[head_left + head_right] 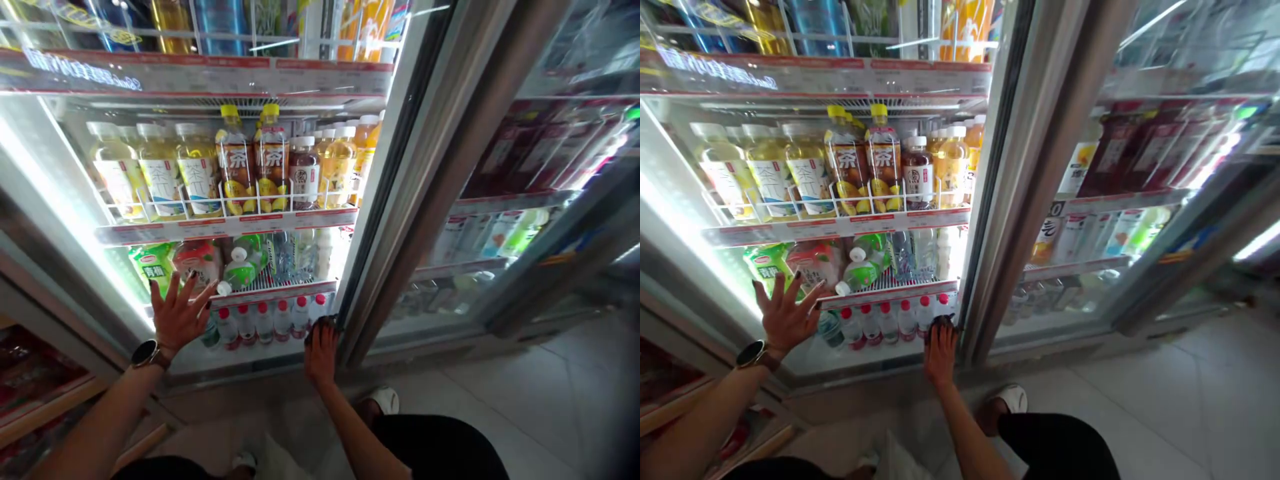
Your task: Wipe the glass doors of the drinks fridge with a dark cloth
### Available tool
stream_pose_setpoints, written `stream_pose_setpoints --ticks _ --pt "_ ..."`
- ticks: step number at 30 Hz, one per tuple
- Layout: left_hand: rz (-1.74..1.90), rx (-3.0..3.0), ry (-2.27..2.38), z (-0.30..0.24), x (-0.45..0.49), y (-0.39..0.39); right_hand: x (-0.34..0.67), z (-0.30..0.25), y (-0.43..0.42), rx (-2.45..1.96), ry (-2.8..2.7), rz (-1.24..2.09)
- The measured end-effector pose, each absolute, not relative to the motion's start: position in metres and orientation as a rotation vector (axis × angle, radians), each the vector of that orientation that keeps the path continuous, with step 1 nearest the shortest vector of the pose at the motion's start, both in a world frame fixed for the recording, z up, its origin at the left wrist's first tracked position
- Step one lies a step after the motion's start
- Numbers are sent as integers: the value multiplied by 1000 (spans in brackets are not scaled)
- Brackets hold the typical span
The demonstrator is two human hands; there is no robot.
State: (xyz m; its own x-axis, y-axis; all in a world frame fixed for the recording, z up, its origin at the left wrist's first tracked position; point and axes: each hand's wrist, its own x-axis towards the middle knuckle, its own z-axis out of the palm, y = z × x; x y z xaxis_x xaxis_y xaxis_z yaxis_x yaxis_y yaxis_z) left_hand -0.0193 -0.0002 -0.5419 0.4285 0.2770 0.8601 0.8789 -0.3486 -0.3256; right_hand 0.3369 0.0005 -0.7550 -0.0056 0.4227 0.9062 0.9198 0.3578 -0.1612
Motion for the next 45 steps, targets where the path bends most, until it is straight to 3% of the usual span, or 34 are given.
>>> stream_pose_setpoints --ticks 3,8,11,19,23,26,31,34,37,42,45 --pt "-932 -1849 -970 -538 -16 -2 343 -728 11 -1228 -1594 -606" --pt "-903 -1809 -939 -534 -12 -4 363 -622 57 -1155 -1512 -630" --pt "-902 -1802 -942 -534 -11 -5 362 -589 66 -1101 -1495 -615" --pt "-886 -1764 -951 -537 -12 -4 334 -697 22 -991 -1749 -641" --pt "-901 -1758 -940 -535 -8 -5 344 -689 17 -951 -1796 -688" --pt "-915 -1765 -960 -535 -6 -7 362 -619 38 -964 -1731 -715" --pt "-910 -1770 -955 -534 -7 -7 366 -438 66 -980 -1445 -722" --pt "-903 -1760 -923 -534 -7 -6 335 -379 60 -931 -1468 -745" --pt "-898 -1746 -907 -533 -7 -5 296 -400 47 -892 -1633 -777" --pt "-904 -1758 -896 -528 -4 -6 277 -520 31 -726 -2152 -800" --pt "-916 -1789 -919 -526 -2 -13 302 -549 32 -393 -2485 -883"
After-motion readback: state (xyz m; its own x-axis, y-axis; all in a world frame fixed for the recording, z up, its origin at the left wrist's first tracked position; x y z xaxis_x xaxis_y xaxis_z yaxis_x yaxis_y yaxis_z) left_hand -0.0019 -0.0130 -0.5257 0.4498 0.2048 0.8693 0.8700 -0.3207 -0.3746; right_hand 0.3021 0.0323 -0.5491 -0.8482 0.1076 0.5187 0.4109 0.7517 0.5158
